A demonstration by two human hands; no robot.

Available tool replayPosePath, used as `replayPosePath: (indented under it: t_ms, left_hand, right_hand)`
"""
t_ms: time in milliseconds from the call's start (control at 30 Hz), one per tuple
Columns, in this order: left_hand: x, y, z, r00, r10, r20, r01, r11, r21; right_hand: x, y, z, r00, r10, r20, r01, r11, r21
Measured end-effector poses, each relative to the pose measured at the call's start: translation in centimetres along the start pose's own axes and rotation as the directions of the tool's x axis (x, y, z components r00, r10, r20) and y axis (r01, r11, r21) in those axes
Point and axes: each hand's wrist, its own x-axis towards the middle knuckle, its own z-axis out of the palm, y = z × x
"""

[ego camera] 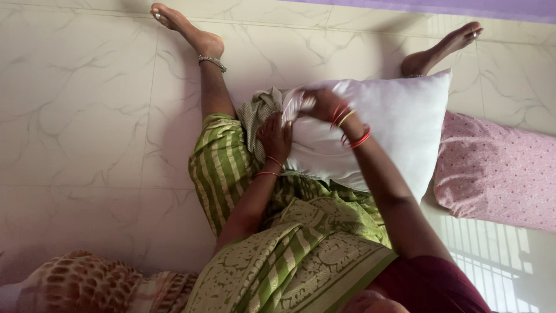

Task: The person sits on the floor and puts a light green pillowcase onto a white pillow, smoothing it out. They then repeat the process with a pink patterned pillowcase on another white pillow, ensuring the cases fit snugly.

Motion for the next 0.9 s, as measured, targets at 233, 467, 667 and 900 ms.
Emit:
replayPosePath:
  t_ms: [233,467,667,900]
  left_hand:
    - [-0.3,0.8,-0.6,0.998,0.057,0.009,-0.057,0.995,0.083]
    - [-0.2,0.3,-1.0,0.998,0.024,-0.055,-0.020,0.997,0.077]
    - [1.5,-6.0,-0.9,0.998,0.023,-0.060,-0.041,0.946,-0.322]
    - [4.7,-6.9,-8.1,0.797,-0.478,0.369,0.602,0.675,-0.426]
  right_hand:
    - [-1.1,12.8,-6.3,0.925,0.321,-0.204,-0.365,0.900,-0.239]
    - [-10.1,-1.7,-4.3,0.974,0.224,0.012,-0.186,0.837,-0.515]
    - [-14.7,-9.6,-0.2,0.996,0.087,-0.031,-0.090,0.822,-0.562]
    - [-17.9,-11.3,4.7,0.986,-0.163,-0.030,0.114,0.802,-0.586]
